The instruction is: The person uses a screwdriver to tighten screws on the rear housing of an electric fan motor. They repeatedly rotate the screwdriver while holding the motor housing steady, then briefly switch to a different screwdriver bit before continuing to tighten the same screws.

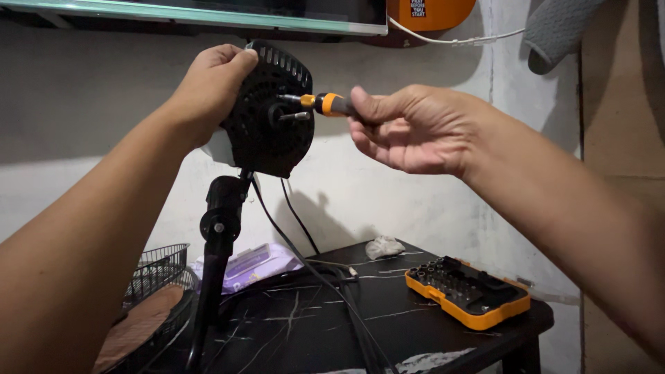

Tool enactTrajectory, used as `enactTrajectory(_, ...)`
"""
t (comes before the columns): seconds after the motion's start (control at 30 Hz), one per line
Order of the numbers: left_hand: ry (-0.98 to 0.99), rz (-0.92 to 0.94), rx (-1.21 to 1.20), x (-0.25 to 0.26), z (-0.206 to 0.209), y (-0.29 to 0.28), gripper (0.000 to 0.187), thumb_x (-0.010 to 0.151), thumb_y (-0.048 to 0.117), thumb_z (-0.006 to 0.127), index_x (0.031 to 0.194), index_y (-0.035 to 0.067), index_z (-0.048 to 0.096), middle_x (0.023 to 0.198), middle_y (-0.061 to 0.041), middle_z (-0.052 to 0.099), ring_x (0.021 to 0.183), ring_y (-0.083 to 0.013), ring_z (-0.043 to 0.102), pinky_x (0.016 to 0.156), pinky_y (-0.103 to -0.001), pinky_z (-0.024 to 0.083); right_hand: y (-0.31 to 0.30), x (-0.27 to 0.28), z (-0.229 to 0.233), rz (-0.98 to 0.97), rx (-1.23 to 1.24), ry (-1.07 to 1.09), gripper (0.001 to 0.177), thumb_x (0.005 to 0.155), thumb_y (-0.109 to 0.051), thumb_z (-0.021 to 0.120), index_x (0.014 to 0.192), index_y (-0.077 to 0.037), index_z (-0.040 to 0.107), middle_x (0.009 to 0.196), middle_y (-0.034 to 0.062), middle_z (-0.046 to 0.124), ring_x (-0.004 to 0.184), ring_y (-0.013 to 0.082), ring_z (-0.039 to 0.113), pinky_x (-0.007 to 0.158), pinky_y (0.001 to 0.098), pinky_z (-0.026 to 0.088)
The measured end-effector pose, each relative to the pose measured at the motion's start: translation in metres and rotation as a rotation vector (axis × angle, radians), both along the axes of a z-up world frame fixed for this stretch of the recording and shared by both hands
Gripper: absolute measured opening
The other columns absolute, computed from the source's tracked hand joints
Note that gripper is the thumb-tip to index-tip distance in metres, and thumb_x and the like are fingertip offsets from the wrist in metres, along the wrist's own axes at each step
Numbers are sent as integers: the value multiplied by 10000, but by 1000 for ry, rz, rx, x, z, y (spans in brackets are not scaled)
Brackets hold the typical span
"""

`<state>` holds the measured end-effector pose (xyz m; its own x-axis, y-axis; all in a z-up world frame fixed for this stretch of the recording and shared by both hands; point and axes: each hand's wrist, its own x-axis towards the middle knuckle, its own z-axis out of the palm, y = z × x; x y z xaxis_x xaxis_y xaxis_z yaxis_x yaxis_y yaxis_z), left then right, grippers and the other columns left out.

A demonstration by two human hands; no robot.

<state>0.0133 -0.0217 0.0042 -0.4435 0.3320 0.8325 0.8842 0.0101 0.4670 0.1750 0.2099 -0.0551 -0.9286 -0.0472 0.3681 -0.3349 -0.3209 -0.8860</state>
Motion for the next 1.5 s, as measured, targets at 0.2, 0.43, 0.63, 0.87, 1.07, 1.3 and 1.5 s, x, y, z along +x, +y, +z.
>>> enactTrajectory(0.2, 50, 10, -14, -4, 1, 1, 338, 1027, 313, 539, 1156, 24, 655, 989, -44, 695, 859, -112, 642, 795, -289, 538, -7, -2, 1, -617, 529, 92, 594, 965, -648, 479, 976, -114, 737, 557, -58, 358, 488, 124, 416, 511, 304, 428)
enactTrajectory(0.43, 11, 11, -1, -2, 0, 0, 354, 1021, 318, 525, 1171, 19, 642, 983, -58, 687, 852, -130, 643, 793, -320, 545, -1, -28, 1, -435, 409, 1, 585, 1005, -611, 463, 881, -77, 667, 487, -60, 347, 422, 86, 301, 425, 273, 294)
enactTrajectory(0.63, 69, 60, -30, -4, 0, -1, 382, 1031, 344, 518, 1198, 24, 640, 1021, -47, 695, 919, -123, 643, 830, -305, 526, 10, -41, 16, -175, -64, -193, 453, 1035, -530, 563, 935, -91, 609, 517, -98, 357, 458, 54, 358, 455, 215, 333)
enactTrajectory(0.87, 145, 54, -4, -14, -1, 4, 391, 1032, 361, 529, 1186, 22, 646, 998, -40, 674, 899, -113, 614, 821, -292, 517, 17, -35, 11, 125, -65, -245, 245, 1001, -286, 651, 976, -43, 669, 556, -70, 476, 513, 76, 496, 505, 237, 453)
enactTrajectory(1.07, 201, 82, -15, -18, 0, 3, 394, 1047, 362, 533, 1155, 3, 655, 952, -32, 646, 866, -108, 579, 795, -292, 500, 10, -28, 8, -49, 17, -167, 198, 935, -283, 702, 878, -106, 632, 578, -57, 523, 548, 90, 553, 542, 258, 475)
enactTrajectory(1.3, 210, 127, -2, -7, -6, 5, 393, 1031, 370, 537, 1152, 16, 656, 938, -16, 651, 855, -97, 582, 780, -283, 502, 13, -29, 11, -129, 67, -99, 212, 945, -282, 706, 835, -111, 648, 629, -47, 518, 582, 97, 557, 569, 254, 504)
enactTrajectory(1.5, 265, 128, -39, -1, -16, 1, 381, 1045, 360, 531, 1175, 22, 648, 936, -27, 639, 853, -111, 574, 769, -297, 495, 15, -35, 1, -154, 107, -59, 251, 975, -325, 651, 843, -122, 585, 700, -4, 519, 629, 128, 557, 549, 269, 470)
